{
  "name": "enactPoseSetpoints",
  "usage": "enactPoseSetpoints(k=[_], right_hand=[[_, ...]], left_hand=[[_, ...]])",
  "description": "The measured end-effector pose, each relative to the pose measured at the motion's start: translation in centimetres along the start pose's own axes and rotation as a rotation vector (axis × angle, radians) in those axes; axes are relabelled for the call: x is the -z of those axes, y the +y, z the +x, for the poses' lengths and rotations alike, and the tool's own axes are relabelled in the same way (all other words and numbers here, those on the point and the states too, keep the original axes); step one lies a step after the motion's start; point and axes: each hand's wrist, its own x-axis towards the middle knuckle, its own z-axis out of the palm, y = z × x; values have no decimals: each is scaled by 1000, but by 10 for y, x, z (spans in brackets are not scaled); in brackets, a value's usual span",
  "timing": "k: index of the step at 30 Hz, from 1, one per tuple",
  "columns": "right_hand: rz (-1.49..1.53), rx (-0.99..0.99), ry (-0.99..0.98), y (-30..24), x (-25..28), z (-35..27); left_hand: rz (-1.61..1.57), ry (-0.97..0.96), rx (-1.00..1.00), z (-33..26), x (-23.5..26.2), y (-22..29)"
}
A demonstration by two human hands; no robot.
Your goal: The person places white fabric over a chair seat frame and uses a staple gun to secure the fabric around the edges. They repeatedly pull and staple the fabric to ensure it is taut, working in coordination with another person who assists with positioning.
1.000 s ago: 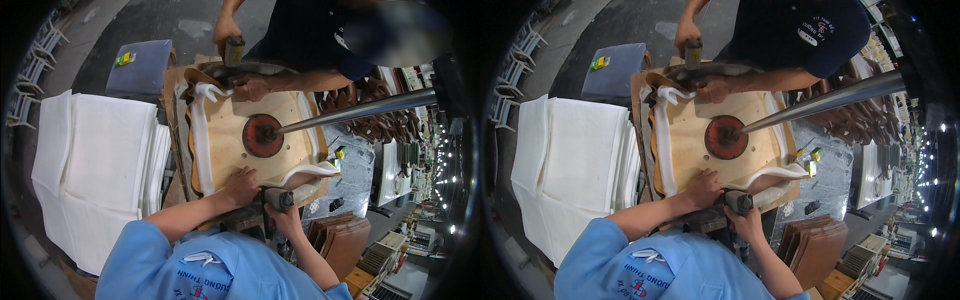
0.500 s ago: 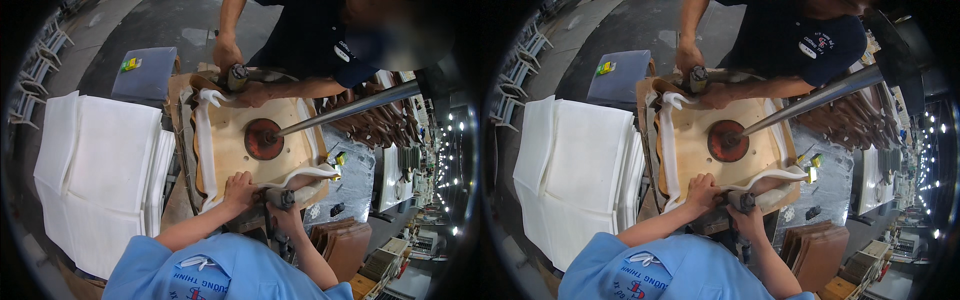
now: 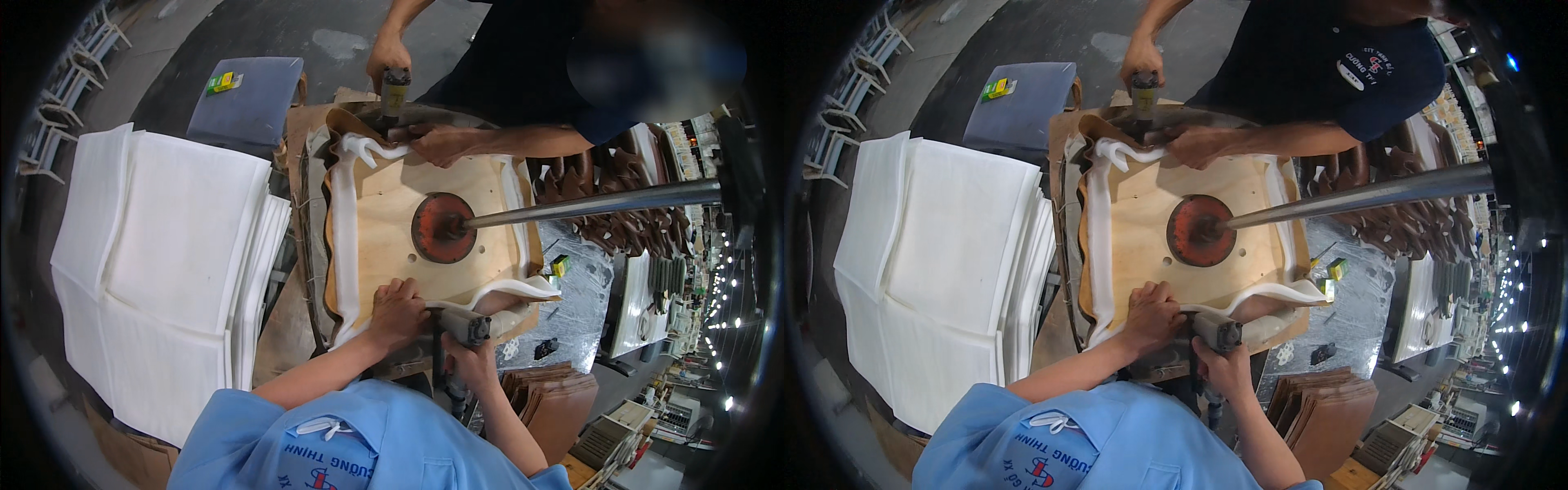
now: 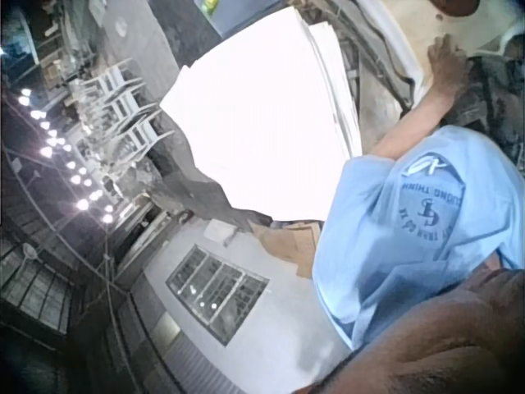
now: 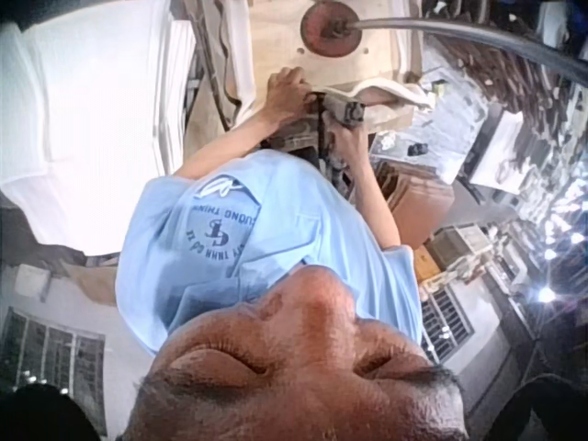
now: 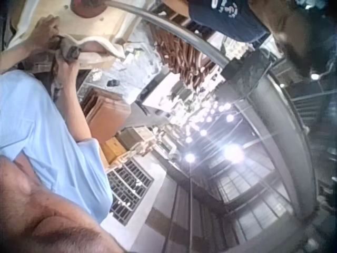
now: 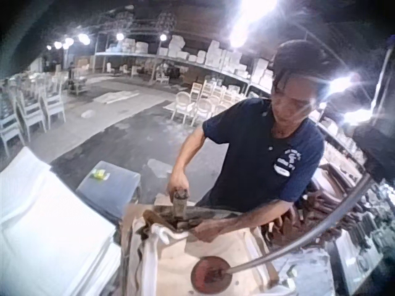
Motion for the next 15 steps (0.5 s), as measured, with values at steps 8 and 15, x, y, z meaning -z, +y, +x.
enactPoseSetpoints(k=[8,15], right_hand=[[-76,-1,-5,-6,-6,9],[-231,-7,23,-19,-14,9]], left_hand=[[-49,48,1,1,-1,-2],[-42,-4,22,1,4,1]])
